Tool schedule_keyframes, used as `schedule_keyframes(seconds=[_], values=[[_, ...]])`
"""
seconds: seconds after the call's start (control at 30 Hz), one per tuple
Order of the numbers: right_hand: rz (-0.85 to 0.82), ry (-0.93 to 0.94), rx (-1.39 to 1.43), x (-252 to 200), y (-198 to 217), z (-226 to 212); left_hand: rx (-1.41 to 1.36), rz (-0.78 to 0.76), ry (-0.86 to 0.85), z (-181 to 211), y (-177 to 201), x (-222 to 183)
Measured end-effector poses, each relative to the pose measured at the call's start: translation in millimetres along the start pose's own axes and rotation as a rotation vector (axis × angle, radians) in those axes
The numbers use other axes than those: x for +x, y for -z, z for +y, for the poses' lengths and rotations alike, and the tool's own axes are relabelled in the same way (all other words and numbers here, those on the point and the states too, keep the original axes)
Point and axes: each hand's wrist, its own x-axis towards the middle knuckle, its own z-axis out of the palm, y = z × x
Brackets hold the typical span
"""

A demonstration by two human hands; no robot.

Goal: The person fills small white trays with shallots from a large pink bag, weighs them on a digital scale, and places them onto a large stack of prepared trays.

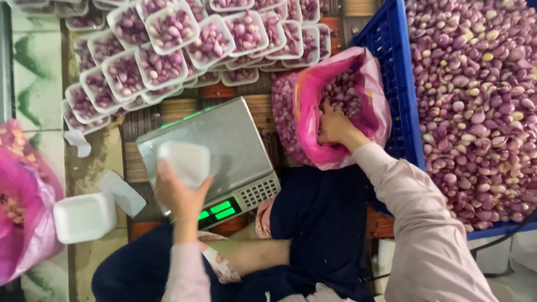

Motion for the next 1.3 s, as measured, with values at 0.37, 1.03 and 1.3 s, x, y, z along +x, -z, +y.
schedule_keyframes(seconds=[0.37,1.03,1.3], values=[[0.090,0.001,0.313,-39.8,29.5,-19.7,-0.071,-0.162,0.185,58.4,2.1,3.8],[0.648,-0.266,2.120,-110.6,163.9,-47.2,-0.300,-0.361,-0.327,-6.1,1.6,61.3],[-0.002,0.182,2.297,-61.1,151.4,-204.0,-0.134,-0.675,-0.410,27.5,-29.1,82.0]])
